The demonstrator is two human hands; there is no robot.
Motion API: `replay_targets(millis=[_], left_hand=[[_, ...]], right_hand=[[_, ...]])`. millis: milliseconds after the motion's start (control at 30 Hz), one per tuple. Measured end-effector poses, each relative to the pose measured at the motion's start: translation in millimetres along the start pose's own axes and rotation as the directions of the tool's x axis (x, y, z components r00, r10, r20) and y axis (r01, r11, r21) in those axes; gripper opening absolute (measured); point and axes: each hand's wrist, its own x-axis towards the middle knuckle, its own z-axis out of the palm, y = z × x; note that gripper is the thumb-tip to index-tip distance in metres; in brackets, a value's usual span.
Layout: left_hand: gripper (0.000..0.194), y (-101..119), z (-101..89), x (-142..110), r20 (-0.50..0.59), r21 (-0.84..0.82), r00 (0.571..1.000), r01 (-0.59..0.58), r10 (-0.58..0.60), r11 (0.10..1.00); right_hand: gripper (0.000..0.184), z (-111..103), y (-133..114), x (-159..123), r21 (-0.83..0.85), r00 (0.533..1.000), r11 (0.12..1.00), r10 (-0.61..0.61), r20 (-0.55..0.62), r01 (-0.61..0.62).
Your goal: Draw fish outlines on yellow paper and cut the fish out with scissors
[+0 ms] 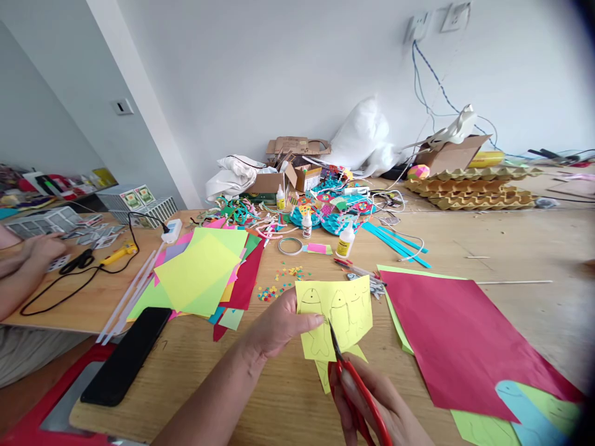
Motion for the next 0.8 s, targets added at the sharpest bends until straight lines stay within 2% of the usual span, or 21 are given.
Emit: replay_targets(millis=[200,400,633,800], left_hand=[[0.043,2,3.8,-1,-0.001,-0.03,1.0,0.03,-0.03,0.999],[0.043,2,1.7,-2,0.038,0.004,0.999,0.007,-0.007,1.0],[0.044,4,3.4,-4,0.031,0.018,0.999,0.025,-0.026,1.0],[0.045,4,1.6,-4,0.042,0.015,0.998,0.039,-0.04,0.999]], right_hand=[[0.054,0,0,2,0.014,0.999,0.999,-0.05,0.021,0.049],[0.051,-4,2,1,0.011,0.996,1.0,0.023,0.091,-0.024],[0.049,-9,1,5,-0.152,0.993,0.986,-0.054,0.104,0.07],[0.044,-17,3,9,-0.314,0.979,0.933,-0.13,0.158,0.175]])
